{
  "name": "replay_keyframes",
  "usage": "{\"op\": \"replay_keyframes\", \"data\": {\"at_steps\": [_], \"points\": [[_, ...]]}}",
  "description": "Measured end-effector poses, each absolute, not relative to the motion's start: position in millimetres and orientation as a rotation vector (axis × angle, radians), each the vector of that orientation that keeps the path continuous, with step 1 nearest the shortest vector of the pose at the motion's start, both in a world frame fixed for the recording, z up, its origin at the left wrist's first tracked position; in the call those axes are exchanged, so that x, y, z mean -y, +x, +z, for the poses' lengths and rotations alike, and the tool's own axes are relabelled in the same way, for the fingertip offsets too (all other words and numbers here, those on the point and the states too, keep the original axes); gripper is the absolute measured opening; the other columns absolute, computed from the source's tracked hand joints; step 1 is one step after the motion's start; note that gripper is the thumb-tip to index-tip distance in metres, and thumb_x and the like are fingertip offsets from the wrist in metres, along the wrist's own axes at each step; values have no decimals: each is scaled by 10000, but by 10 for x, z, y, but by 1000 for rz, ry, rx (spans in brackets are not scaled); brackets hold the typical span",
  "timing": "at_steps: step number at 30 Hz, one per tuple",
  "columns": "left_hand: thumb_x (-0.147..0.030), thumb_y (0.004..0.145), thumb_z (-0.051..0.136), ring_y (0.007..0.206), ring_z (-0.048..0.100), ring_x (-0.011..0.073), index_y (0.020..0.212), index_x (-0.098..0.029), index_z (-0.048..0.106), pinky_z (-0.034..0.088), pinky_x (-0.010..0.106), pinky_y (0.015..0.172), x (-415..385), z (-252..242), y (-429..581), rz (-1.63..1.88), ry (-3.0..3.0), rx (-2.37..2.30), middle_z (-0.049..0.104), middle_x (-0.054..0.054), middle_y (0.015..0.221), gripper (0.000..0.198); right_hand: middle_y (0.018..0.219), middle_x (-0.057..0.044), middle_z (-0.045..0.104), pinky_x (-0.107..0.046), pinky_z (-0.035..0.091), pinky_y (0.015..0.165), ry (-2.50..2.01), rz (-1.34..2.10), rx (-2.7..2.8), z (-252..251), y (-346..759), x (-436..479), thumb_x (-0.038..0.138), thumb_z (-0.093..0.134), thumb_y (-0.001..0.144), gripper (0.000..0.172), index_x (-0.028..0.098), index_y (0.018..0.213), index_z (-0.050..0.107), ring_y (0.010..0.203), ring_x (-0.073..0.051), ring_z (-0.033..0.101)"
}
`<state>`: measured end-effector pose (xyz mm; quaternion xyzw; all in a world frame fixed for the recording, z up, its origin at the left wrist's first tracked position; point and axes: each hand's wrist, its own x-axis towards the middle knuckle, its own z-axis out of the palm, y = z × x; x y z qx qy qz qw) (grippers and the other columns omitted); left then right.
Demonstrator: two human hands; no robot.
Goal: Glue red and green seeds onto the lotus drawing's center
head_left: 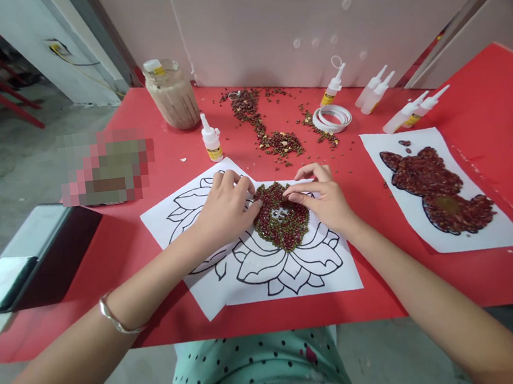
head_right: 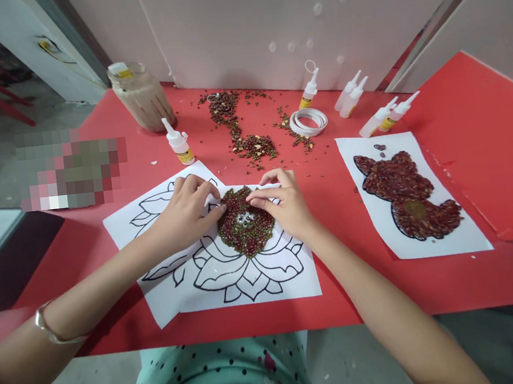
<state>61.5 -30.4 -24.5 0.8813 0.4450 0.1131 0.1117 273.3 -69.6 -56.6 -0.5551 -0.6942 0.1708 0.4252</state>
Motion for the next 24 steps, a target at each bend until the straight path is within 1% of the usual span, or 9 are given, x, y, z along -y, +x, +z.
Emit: {"op": "replay_keyframes", "data": {"at_steps": [3,9,24], "points": [[-256,839,504,949,366,240,940,-141,538,390,439,910,284,-274,526,344,2532,-1297,442,87,964,157,1014,-17,550,-456,388,984,-1393,422,1836,-598,2650,658,261,677,777,120,360,788,745,1044,-211,454],[-236,832,502,948,368,240,925,-154,529,390,441,898,287,-286,467,389,2507,-1264,440,83,965,127,1074,-11,549,-501,359,1011,-1426,425,1865,-618,2618,642,266,684,771,120,370,782,744,1084,-232,424],[-212,835,489,943,366,241,938,-139,542,384,433,909,291,-259,472,363,2505,-1276,442,95,977,137,1063,-16,551,-496,379,985,-1410,353,1907,-615,2601,648,262,679,776,124,366,800,744,1065,-229,428]]}}
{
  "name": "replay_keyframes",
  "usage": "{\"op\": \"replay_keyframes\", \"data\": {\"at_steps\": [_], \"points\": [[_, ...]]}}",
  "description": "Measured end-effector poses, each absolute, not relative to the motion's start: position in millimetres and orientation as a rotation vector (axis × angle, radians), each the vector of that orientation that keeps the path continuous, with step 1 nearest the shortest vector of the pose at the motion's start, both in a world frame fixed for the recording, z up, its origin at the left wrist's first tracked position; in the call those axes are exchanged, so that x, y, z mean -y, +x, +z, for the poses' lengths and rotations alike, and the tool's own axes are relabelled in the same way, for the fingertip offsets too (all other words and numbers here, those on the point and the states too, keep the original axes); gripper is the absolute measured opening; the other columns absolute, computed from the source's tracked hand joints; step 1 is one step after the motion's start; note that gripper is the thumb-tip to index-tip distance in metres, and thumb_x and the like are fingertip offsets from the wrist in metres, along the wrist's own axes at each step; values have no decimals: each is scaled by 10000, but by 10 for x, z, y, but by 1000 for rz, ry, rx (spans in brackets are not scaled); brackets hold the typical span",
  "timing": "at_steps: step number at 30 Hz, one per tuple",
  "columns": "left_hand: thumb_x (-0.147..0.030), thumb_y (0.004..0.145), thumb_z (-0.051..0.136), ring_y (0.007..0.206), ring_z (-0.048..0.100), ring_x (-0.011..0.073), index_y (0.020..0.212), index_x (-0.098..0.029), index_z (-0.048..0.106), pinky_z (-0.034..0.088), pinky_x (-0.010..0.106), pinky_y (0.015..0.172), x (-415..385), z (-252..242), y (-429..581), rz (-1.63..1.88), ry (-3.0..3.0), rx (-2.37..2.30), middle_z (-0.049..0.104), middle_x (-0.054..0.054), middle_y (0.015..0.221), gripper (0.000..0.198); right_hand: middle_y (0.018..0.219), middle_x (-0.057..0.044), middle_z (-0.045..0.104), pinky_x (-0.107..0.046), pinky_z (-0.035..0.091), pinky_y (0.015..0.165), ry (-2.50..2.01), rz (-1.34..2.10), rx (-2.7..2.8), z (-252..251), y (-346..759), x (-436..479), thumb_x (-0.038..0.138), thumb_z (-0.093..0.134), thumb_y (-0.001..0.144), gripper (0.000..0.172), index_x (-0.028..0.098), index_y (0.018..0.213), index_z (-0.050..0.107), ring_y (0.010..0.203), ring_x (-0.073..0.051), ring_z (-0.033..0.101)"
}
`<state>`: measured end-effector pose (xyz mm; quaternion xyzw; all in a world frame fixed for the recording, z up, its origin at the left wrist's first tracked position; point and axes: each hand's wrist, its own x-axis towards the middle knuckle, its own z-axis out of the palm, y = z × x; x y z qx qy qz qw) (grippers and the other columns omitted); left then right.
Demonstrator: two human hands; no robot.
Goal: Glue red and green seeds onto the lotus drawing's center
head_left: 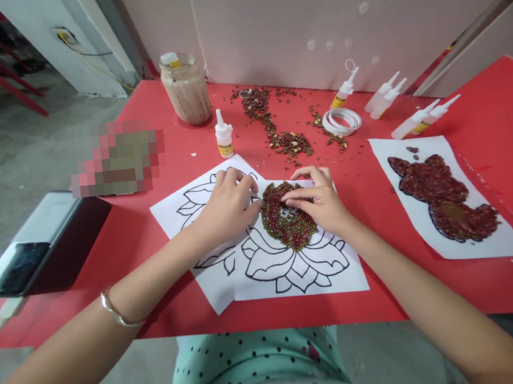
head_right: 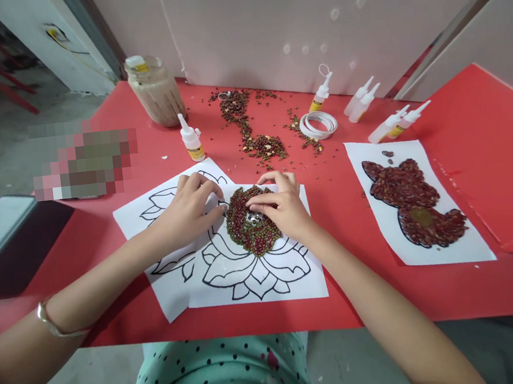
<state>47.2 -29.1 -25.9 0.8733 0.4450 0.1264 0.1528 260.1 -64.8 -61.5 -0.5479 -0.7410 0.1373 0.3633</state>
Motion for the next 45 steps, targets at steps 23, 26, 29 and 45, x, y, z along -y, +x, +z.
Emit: {"op": "replay_keyframes", "data": {"at_steps": [23,26,29,45], "points": [[-199,825,474,939,367,239,931,-145,546,384,438,913,295,-267,447,427,2517,-1245,443,92,962,138,1036,-15,563,-491,408,945,-1394,324,1923,-617,2589,666,264,680,776,127,374,791,741,1043,-226,449],[-208,827,483,936,371,235,938,-153,549,390,434,905,292,-277,444,431,2532,-1244,443,87,962,140,1026,-17,569,-487,413,943,-1383,334,1910,-601,2584,668,264,673,781,128,372,792,741,1034,-223,458],[-218,830,490,941,385,239,952,-147,566,396,431,903,281,-277,454,431,2544,-1252,459,93,975,160,992,-21,574,-471,422,933,-1391,309,1820,-566,2630,663,271,652,799,129,365,804,741,1018,-218,477],[-177,850,491,922,554,220,1047,-106,617,464,332,758,-559,-154,1088,223,2640,-1352,571,119,1019,244,856,-17,556,-298,439,693,-1520,344,1234,-606,3143,545,345,693,737,169,250,863,753,749,-132,526]]}}
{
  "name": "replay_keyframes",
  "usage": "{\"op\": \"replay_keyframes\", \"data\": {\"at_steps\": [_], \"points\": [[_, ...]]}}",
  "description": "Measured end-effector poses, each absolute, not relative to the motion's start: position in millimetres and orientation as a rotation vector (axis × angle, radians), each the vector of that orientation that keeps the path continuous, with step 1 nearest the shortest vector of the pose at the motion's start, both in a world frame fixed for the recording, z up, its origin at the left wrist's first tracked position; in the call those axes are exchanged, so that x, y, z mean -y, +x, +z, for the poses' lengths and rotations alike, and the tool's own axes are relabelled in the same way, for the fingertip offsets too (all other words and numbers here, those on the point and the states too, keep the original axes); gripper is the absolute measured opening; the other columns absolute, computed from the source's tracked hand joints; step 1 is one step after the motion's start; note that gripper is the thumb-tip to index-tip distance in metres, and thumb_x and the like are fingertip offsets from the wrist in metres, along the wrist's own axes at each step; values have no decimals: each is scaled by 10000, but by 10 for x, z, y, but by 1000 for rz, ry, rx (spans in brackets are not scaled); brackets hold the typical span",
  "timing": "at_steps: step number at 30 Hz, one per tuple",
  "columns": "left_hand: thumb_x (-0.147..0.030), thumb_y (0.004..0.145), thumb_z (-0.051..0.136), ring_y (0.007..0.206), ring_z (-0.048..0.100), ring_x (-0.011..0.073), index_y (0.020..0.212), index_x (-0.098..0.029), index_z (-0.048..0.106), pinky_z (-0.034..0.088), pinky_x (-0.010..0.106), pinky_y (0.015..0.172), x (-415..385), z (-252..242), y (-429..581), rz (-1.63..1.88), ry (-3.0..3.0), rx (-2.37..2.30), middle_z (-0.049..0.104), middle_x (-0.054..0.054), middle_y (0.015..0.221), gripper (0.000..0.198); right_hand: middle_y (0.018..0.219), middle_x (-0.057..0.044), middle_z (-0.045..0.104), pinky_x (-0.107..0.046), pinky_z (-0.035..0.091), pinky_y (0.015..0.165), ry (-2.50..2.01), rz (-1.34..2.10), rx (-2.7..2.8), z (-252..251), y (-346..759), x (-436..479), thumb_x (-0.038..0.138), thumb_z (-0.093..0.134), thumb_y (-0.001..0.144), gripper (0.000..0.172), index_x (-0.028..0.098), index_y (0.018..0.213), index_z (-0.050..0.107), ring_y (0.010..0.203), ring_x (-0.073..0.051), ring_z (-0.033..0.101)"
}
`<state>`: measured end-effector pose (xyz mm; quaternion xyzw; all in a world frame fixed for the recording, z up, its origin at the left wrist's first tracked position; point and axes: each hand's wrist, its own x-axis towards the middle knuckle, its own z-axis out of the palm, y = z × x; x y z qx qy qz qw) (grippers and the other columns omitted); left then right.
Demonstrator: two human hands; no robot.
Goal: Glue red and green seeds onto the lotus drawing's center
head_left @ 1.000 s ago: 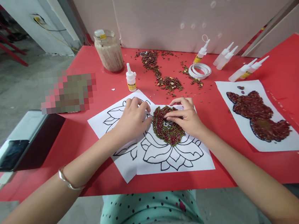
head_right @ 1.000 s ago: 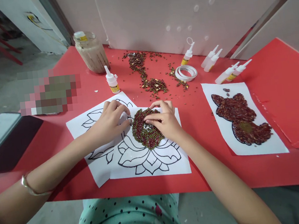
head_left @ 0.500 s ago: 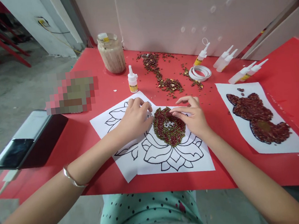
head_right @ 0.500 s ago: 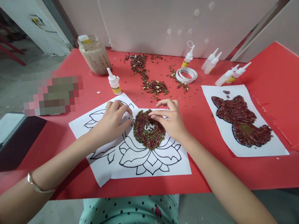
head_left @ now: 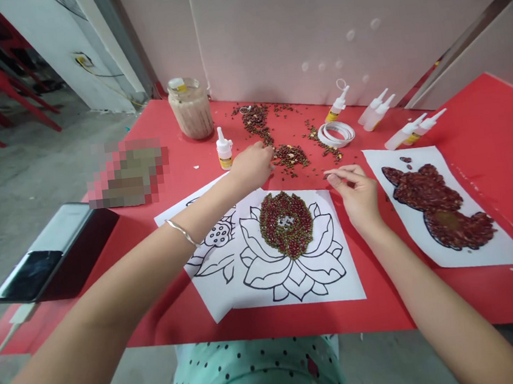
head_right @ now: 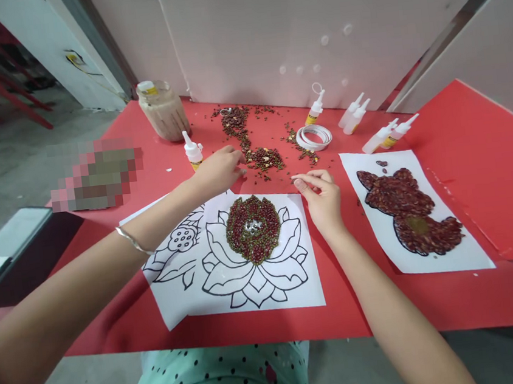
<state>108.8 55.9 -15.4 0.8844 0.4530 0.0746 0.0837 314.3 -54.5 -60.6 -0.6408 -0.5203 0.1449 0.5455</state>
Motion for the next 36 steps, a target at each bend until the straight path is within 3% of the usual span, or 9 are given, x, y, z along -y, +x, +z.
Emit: {"op": "replay_keyframes", "data": {"at_steps": [5,10,19,29,36], "points": [[-166,832,531,965,531,211,927,-136,659,441,308,791,-613,-138,1180,104,2684,-1109,577,94,985,162,858,-18,549,-287,444,685,-1555,346,1266,-538,3094,577,329,680,748,153,248,855,754,781,-138,543],[-171,829,550,925,538,176,930,-137,650,419,262,764,-602,-182,1199,36,2684,-945,584,79,975,146,857,-19,550,-291,447,685,-1544,344,1289,-536,3083,582,318,680,755,142,252,856,754,794,-143,553],[-139,873,450,819,530,165,850,-124,645,375,269,667,-556,-230,1216,23,2858,-898,569,84,896,197,858,-17,555,-304,458,677,-1510,395,1268,-576,3092,576,347,693,741,143,278,851,752,779,-146,560],[-118,857,494,878,531,164,858,-120,661,397,265,731,-275,-47,1052,54,2747,-812,584,81,921,167,849,-16,547,-308,456,672,-1503,404,1259,-581,3079,568,319,688,739,136,272,847,755,734,-133,543],[-140,870,484,799,513,144,837,-146,674,415,262,715,-16,-2,869,132,2693,-701,578,58,857,194,840,-16,549,-304,448,669,-1512,397,1276,-563,3053,576,305,688,737,128,270,841,755,751,-138,549]]}}
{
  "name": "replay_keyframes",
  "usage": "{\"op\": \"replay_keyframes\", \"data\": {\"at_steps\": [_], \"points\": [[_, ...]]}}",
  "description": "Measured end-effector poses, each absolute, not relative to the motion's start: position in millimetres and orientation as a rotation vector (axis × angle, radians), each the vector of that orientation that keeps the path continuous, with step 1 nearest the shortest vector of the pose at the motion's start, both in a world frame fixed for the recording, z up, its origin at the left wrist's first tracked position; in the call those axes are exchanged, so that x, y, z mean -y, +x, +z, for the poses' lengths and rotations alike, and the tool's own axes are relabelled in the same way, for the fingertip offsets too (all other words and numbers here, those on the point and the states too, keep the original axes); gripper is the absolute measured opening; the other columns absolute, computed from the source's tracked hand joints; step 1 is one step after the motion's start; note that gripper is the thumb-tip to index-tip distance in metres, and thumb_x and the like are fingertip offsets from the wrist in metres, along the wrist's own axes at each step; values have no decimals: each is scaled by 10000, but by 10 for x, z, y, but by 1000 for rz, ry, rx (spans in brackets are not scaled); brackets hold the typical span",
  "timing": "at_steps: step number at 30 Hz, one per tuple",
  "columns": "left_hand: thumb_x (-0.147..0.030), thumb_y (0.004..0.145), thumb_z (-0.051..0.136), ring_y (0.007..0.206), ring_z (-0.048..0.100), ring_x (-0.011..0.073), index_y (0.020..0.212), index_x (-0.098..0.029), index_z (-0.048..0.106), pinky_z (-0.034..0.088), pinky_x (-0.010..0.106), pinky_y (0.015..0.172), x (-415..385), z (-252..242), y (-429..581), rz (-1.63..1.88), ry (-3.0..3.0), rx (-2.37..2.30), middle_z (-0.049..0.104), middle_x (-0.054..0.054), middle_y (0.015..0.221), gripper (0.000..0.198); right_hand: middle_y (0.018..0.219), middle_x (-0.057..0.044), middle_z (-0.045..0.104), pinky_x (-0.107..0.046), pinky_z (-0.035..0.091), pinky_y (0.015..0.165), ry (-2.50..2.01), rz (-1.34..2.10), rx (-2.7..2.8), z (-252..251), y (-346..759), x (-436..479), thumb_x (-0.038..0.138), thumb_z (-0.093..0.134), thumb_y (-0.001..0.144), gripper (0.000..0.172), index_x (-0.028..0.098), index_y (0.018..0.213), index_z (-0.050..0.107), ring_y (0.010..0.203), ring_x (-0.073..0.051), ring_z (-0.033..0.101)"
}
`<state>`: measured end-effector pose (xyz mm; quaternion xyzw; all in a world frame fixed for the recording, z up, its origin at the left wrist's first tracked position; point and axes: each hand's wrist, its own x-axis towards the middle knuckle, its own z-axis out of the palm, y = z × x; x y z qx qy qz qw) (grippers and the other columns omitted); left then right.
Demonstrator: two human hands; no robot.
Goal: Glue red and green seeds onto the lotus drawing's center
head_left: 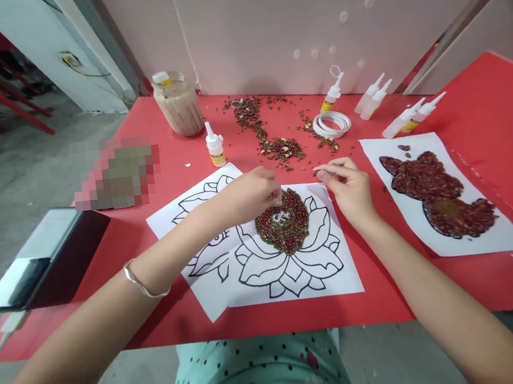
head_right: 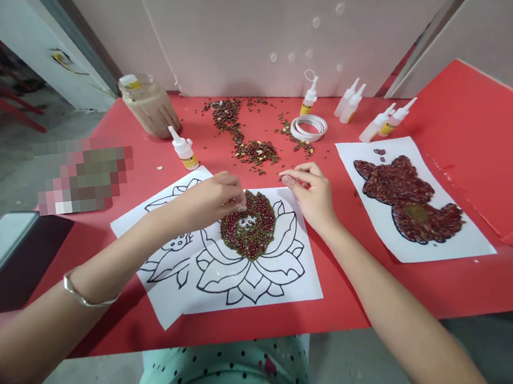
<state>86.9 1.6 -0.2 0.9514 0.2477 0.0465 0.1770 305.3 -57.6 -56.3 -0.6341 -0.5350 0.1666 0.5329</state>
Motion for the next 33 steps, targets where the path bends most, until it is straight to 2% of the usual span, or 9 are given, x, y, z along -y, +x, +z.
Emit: {"op": "replay_keyframes", "data": {"at_steps": [9,17,25,28,33], "points": [[-136,866,489,822,515,156,805,-145,661,419,274,737,37,-67,955,95,2716,-674,580,63,850,183,844,-23,552,-307,453,676,-1526,396,1294,-557,3041,581,327,685,742,137,265,840,758,754,-142,546],[-124,851,485,829,531,166,826,-150,676,425,281,733,28,-125,948,107,2751,-636,588,68,846,195,843,-30,554,-316,474,673,-1533,389,1314,-546,3028,586,456,673,747,237,259,848,756,733,-144,547],[-140,867,488,829,524,163,850,-156,676,430,285,752,43,-94,894,148,2692,-635,588,65,864,189,840,-30,555,-313,490,671,-1540,370,1339,-560,3046,584,418,664,765,199,268,863,752,736,-144,545],[-177,886,491,839,527,163,874,-152,669,432,287,754,43,-56,804,205,2657,-677,588,66,879,180,855,-28,542,-328,497,721,-1510,416,1374,-549,3013,608,380,667,772,158,276,857,751,778,-151,556],[-235,908,474,853,533,170,910,-155,655,431,311,775,51,-36,575,261,2602,-781,587,65,907,198,934,-24,555,-413,443,915,-1433,498,1657,-542,2852,689,295,677,777,92,322,829,749,947,-185,519]]}}
